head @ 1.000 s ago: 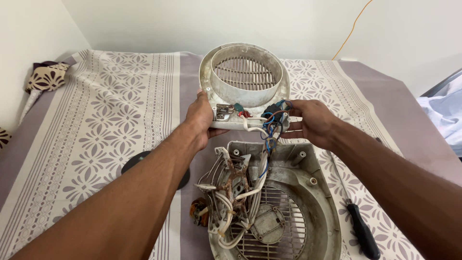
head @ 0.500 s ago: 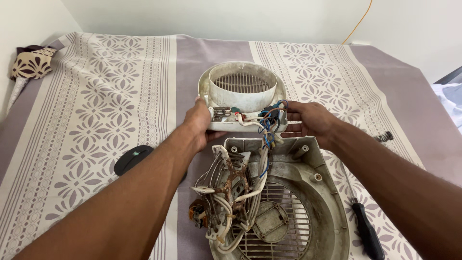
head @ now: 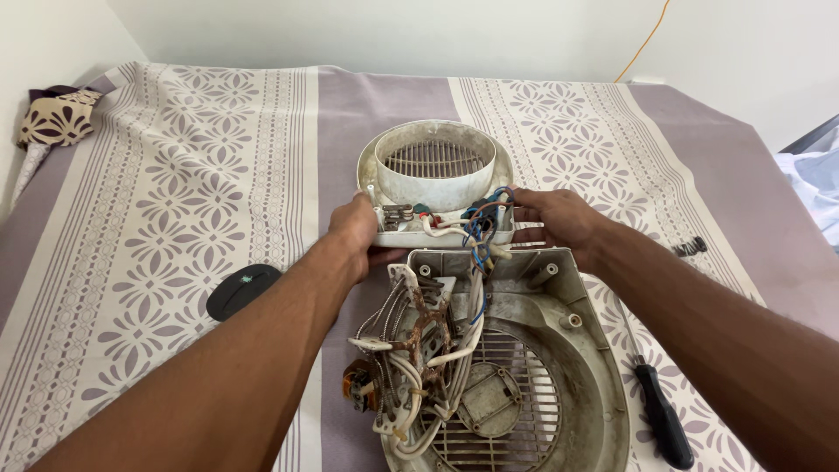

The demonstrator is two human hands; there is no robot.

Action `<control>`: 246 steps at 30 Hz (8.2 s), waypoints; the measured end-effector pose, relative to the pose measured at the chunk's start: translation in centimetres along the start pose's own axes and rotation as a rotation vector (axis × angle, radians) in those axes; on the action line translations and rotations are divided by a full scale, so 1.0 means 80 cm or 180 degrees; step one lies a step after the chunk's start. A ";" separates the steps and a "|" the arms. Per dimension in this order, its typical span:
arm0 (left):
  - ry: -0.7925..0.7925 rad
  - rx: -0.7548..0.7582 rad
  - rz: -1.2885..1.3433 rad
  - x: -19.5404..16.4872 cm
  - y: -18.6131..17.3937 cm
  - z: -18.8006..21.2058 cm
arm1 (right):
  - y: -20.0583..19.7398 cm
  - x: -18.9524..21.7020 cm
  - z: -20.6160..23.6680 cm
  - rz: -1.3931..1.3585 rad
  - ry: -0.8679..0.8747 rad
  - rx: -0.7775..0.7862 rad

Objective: The person disassembles an electric fan by removing the front grille and detaching wires. They then use a screwdriver to adjust internal components of the fan motor while the fan blades lie nearby on the bed.

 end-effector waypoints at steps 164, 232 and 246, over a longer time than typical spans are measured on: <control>0.1739 -0.0672 -0.2667 0.161 -0.070 0.131 | 0.119 -0.024 0.196 0.1435 -0.0903 -0.0404; 0.1918 -0.0380 -0.2212 0.065 0.024 0.230 | 0.055 -0.040 0.208 -0.1939 -0.1628 0.0144; 0.0839 -0.0398 -0.0543 0.075 0.026 0.236 | 0.064 -0.037 0.216 -0.1740 -0.1545 0.0080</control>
Point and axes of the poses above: each hand's wrist, its own z-axis away from the middle knuckle, its own y-axis out of the palm, x = y × z, the point moved 1 cm from there along -z, towards the middle knuckle, and after that the axes turned 10 degrees about -y, right-handed, at the moved point
